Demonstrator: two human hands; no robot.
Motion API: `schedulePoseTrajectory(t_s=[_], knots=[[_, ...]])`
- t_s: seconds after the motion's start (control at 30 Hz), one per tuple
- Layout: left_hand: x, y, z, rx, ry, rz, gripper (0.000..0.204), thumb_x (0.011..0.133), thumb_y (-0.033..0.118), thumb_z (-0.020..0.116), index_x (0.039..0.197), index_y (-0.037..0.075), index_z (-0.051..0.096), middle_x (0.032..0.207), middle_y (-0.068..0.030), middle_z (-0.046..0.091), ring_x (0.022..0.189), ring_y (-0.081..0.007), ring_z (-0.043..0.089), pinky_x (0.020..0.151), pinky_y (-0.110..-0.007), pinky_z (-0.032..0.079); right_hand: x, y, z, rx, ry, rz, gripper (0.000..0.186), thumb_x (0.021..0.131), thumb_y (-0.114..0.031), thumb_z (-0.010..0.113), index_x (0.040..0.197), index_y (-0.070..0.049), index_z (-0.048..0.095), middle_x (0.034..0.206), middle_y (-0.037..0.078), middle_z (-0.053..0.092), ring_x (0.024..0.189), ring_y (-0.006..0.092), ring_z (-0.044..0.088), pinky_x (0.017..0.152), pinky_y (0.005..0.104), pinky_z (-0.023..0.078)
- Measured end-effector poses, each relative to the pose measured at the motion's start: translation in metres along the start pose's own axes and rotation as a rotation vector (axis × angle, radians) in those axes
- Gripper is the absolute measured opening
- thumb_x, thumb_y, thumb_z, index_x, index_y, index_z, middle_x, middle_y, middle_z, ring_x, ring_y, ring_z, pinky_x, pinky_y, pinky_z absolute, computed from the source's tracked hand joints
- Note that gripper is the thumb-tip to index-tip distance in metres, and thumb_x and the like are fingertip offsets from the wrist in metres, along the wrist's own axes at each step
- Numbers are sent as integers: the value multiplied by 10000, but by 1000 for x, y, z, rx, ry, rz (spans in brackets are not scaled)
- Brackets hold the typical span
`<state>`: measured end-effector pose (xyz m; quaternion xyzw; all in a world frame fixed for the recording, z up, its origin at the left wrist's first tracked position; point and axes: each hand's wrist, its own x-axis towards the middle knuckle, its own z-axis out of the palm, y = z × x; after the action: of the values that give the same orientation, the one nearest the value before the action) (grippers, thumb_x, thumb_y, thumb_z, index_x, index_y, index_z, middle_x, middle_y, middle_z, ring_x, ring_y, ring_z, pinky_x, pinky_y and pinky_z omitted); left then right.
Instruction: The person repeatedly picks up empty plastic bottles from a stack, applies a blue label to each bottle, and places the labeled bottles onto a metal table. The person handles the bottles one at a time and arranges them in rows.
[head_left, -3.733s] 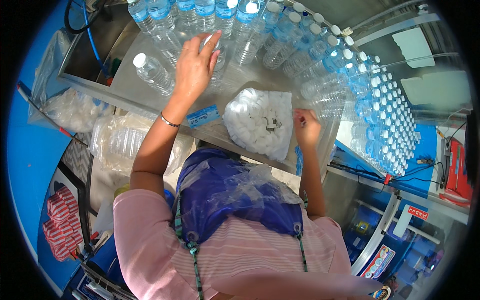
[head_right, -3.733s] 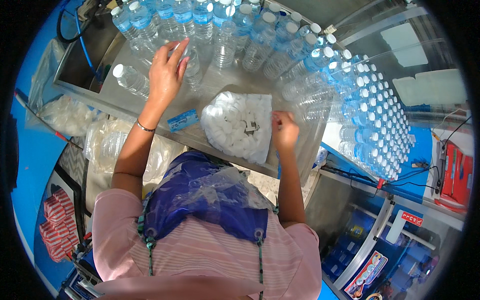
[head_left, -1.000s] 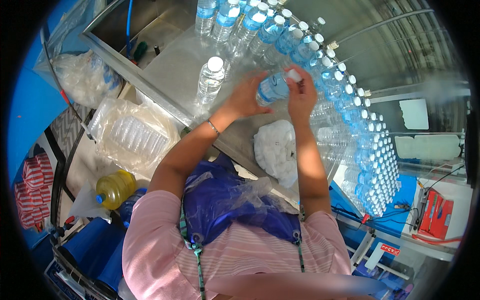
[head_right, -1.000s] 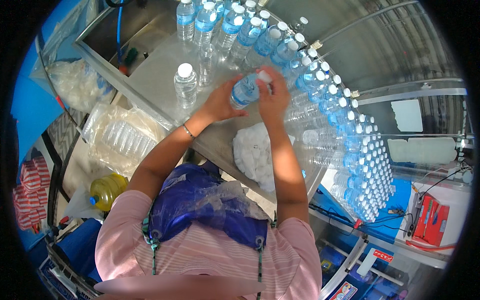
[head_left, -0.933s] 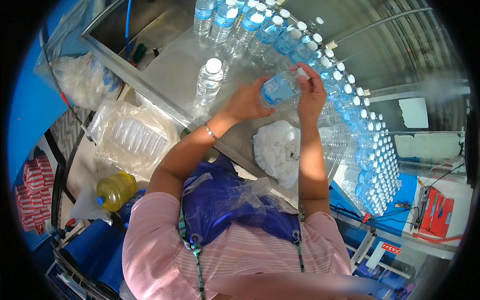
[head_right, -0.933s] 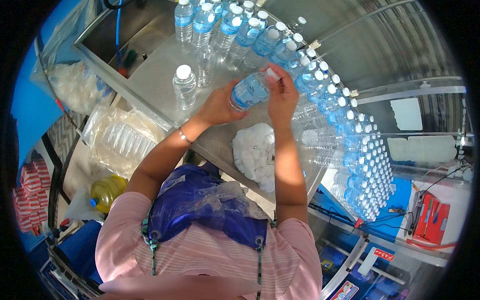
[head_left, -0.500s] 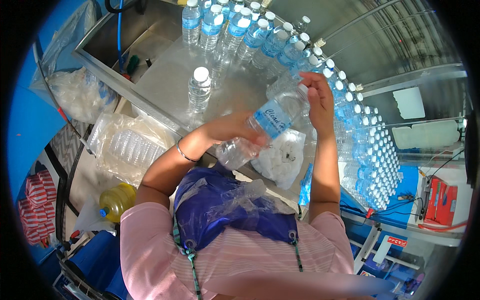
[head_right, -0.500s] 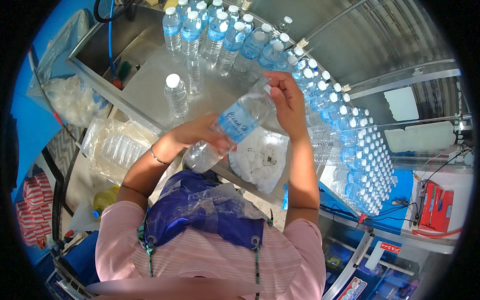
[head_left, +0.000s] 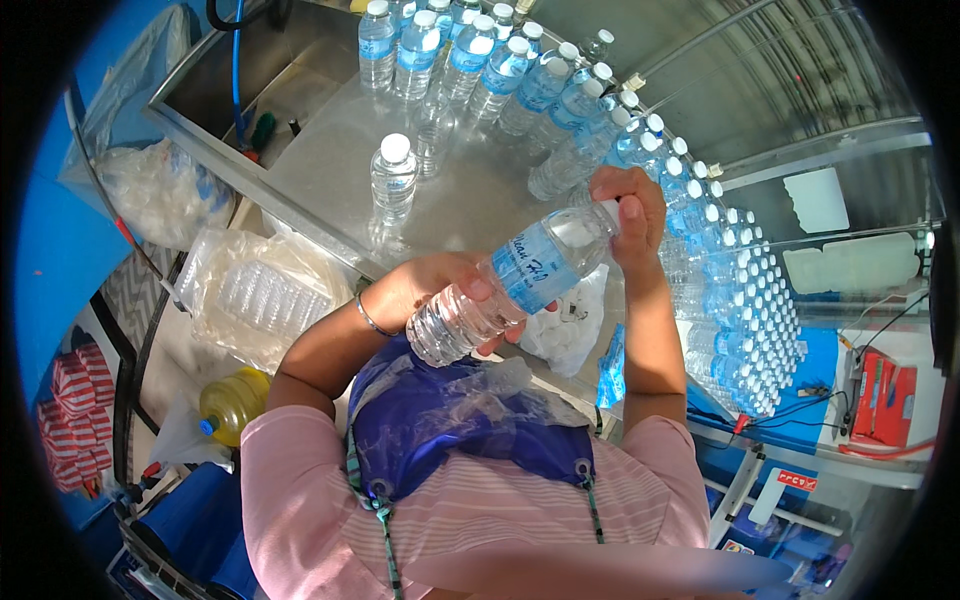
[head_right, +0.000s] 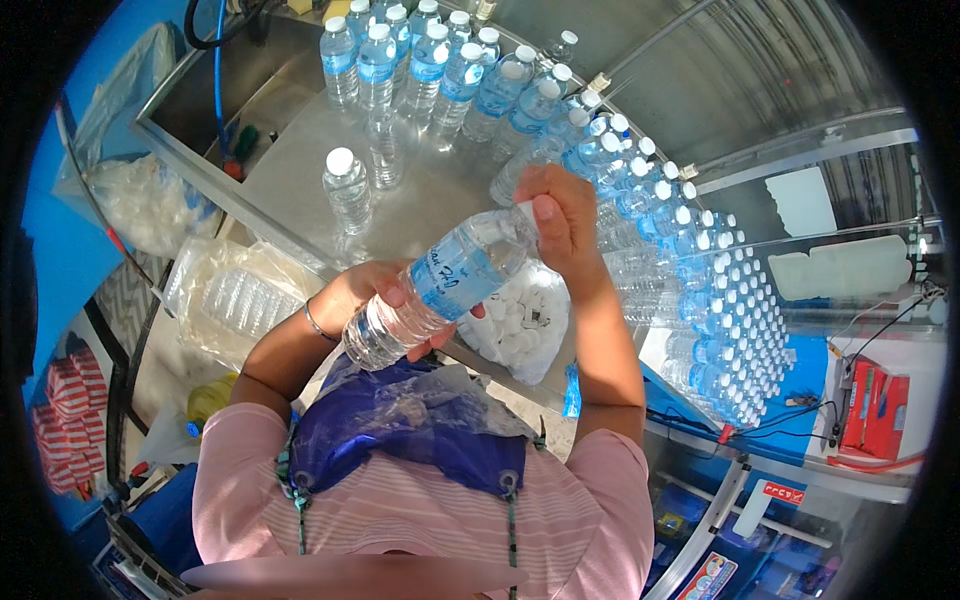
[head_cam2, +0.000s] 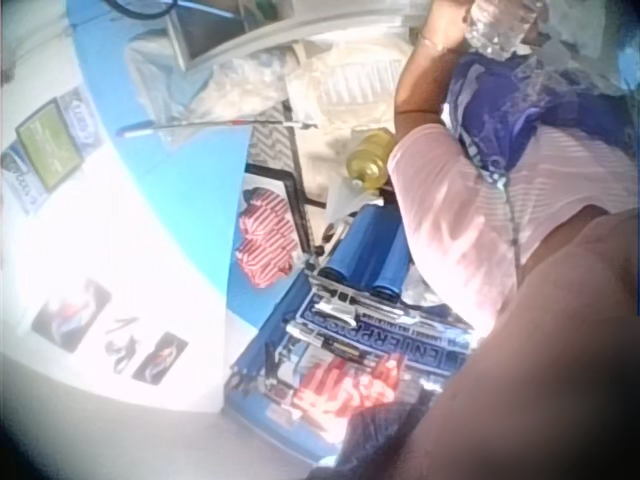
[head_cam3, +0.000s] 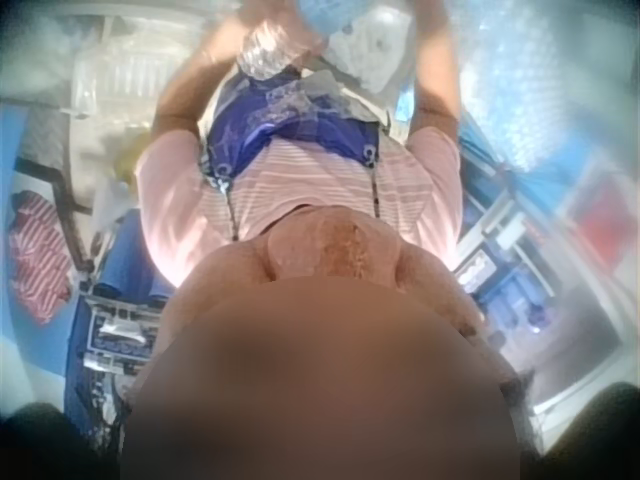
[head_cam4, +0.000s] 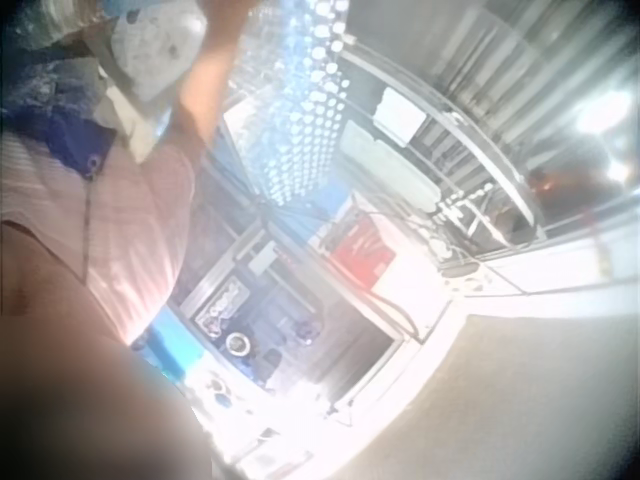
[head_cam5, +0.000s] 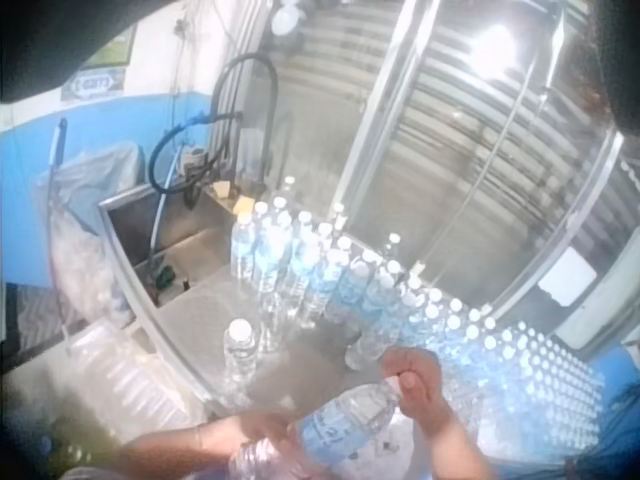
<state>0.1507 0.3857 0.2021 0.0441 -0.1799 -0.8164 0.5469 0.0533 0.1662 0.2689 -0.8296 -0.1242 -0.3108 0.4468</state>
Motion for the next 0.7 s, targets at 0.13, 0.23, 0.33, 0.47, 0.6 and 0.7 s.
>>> schedulePoseTrajectory(t_s=[0.13,0.23,0.33,0.47,0.6,0.7], knots=[[-2,10,4,783,400,102,708,635,244,817,1194,-77,525,920,-201,677,750,-292,694,685,-347,560,-1,9,-2,-189,-117,141,396,978,-360,444,835,-15,573,716,73,545,639,177,507,596,294,393],[-3,11,6,1531,878,142,688,627,246,816,1166,-81,539,981,-210,684,894,-290,681,800,-340,515,-1,19,5,-295,-215,318,370,988,-341,443,863,-21,580,695,61,556,615,179,525,565,295,400],[-8,2,9,1545,972,178,687,629,236,815,1178,-71,539,984,-218,681,936,-308,669,841,-351,503,-6,35,18,-114,-106,369,367,1001,-353,443,899,-33,592,668,27,548,592,147,522,534,288,394],[-49,5,14,1326,693,432,779,622,244,833,1261,-61,506,1148,-189,625,1031,-286,624,875,-400,501,-37,47,24,331,81,644,292,985,-308,491,974,-35,593,682,0,503,615,109,476,569,275,395],[-123,28,10,790,602,900,781,633,273,788,1286,-17,474,1045,-196,616,920,-303,644,837,-417,525,-89,42,17,-389,-165,712,185,904,-205,641,891,-22,619,649,58,548,548,138,483,517,292,384],[-158,76,-17,1160,990,1154,706,793,187,695,1373,-27,354,1283,-187,535,1133,-313,571,1043,-445,395,-134,27,7,-584,-296,948,143,826,-155,675,879,-26,643,691,136,622,625,253,594,580,370,444]])
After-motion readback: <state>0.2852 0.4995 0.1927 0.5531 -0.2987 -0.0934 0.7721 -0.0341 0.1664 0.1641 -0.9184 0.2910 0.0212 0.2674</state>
